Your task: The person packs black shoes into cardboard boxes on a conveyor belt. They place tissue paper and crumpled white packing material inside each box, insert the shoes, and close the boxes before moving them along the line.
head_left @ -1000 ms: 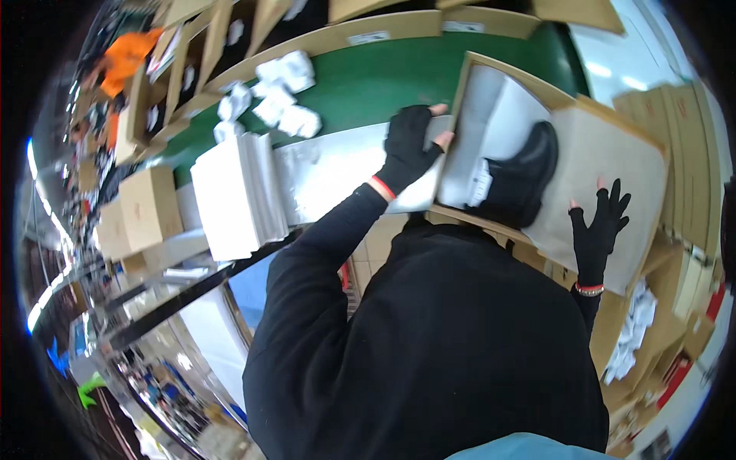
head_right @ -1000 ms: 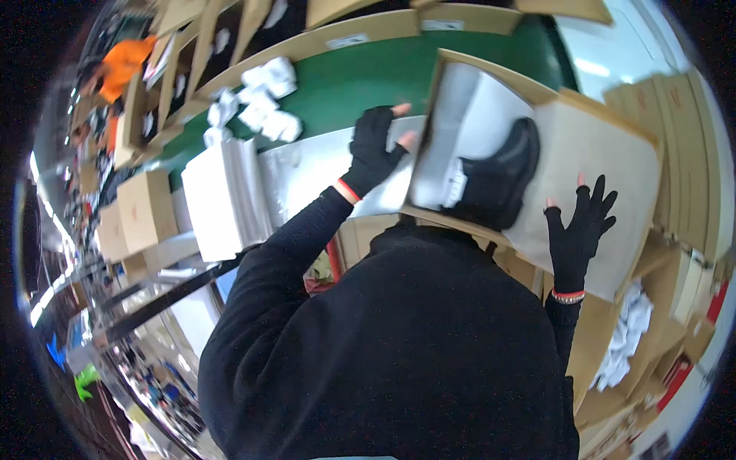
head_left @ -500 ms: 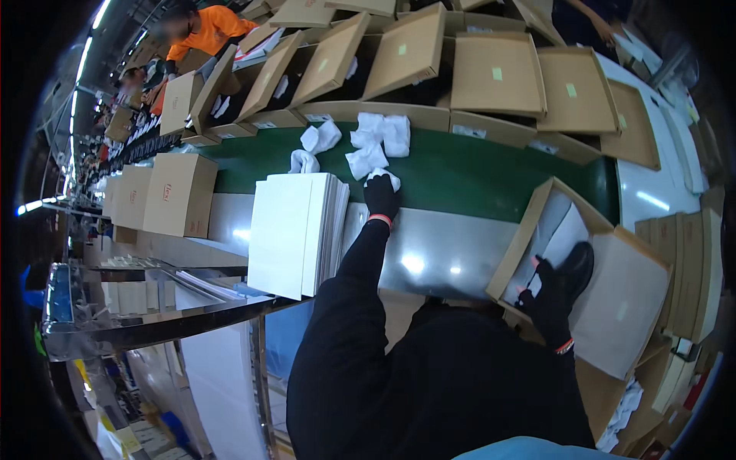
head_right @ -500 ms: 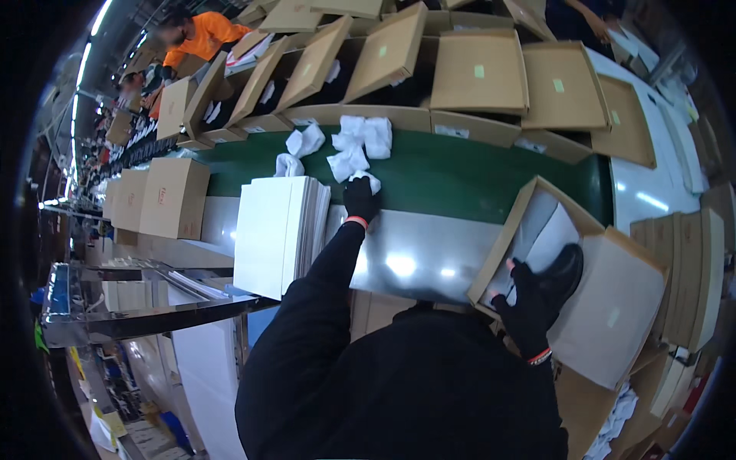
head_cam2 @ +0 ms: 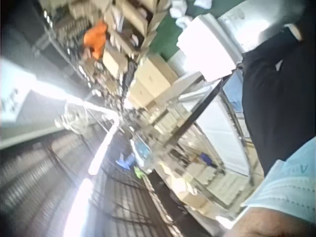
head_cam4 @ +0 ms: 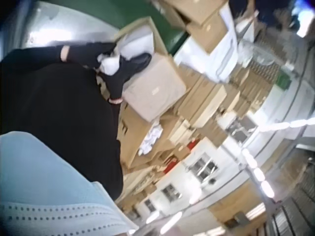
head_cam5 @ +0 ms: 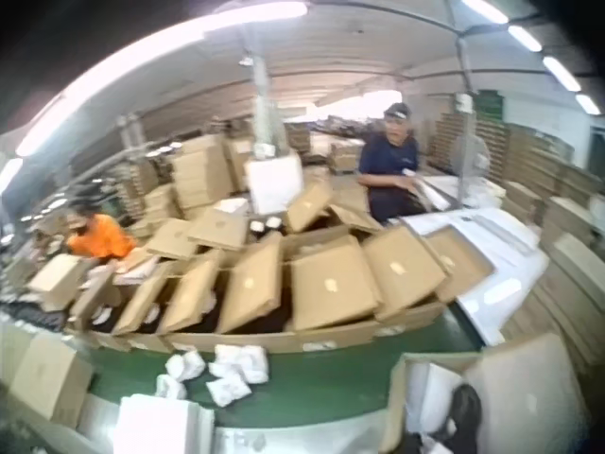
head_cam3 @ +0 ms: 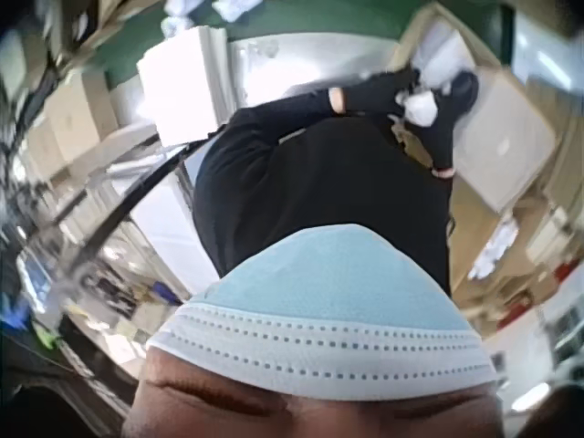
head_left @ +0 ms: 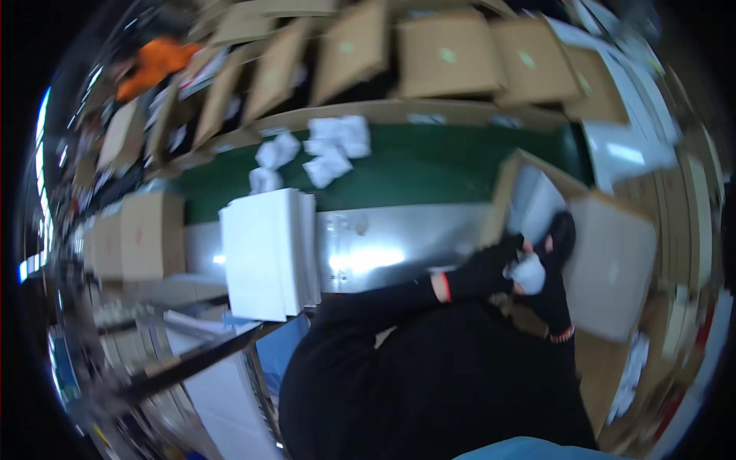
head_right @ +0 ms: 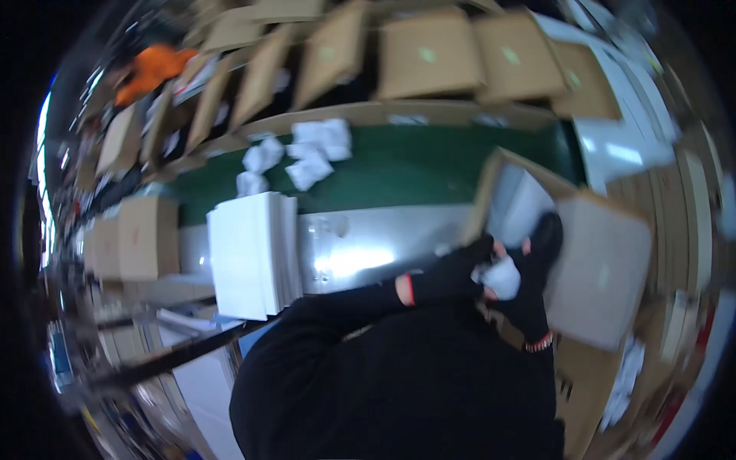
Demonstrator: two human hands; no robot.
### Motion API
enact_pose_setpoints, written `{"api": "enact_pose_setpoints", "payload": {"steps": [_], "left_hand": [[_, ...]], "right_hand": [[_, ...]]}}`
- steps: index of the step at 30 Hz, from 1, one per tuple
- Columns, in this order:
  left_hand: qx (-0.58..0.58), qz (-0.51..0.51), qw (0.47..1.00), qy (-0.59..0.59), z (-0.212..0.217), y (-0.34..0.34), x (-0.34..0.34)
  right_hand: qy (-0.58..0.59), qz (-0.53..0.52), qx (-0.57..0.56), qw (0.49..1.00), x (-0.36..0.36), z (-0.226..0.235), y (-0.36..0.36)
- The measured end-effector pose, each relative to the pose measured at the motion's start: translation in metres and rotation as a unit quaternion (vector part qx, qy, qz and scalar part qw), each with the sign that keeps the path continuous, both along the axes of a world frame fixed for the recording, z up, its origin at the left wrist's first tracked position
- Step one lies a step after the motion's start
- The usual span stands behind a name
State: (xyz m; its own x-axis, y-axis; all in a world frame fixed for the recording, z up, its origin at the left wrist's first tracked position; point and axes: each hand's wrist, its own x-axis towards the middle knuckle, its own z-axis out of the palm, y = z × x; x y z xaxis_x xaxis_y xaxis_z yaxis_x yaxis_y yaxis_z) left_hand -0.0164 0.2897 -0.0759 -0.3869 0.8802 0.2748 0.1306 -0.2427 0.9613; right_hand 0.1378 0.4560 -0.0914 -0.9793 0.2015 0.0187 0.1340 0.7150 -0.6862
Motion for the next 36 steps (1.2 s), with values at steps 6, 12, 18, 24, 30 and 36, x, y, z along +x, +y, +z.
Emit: {"api": "enact_pose_setpoints", "payload": {"steps": [6,12,18,24,30,36], "left_hand": [[0.026,-0.148,0.969,0.198,0.002,0.075,0.02],[-0.03,0.019,0.934,0.355,-0.068,0.185,-0.019],[-0.097,0.137,0.899,0.405,-0.14,0.288,-0.027],[-0.167,0.114,0.852,0.483,-0.157,0.303,-0.019],[-0.174,0.101,0.789,0.581,-0.145,0.276,-0.022],[-0.124,0.104,0.921,0.355,-0.079,0.173,-0.059]], "right_hand": [[-0.092,-0.173,-0.154,0.968,0.048,0.022,0.01],[0.004,-0.387,0.211,0.898,0.125,0.023,0.097],[-0.104,-0.484,0.343,0.798,0.198,0.011,0.158],[-0.25,-0.49,0.329,0.768,0.213,-0.028,0.171],[-0.139,-0.435,0.32,0.83,0.225,-0.052,0.185],[0.049,-0.374,-0.332,0.865,0.126,0.012,0.122]]}}
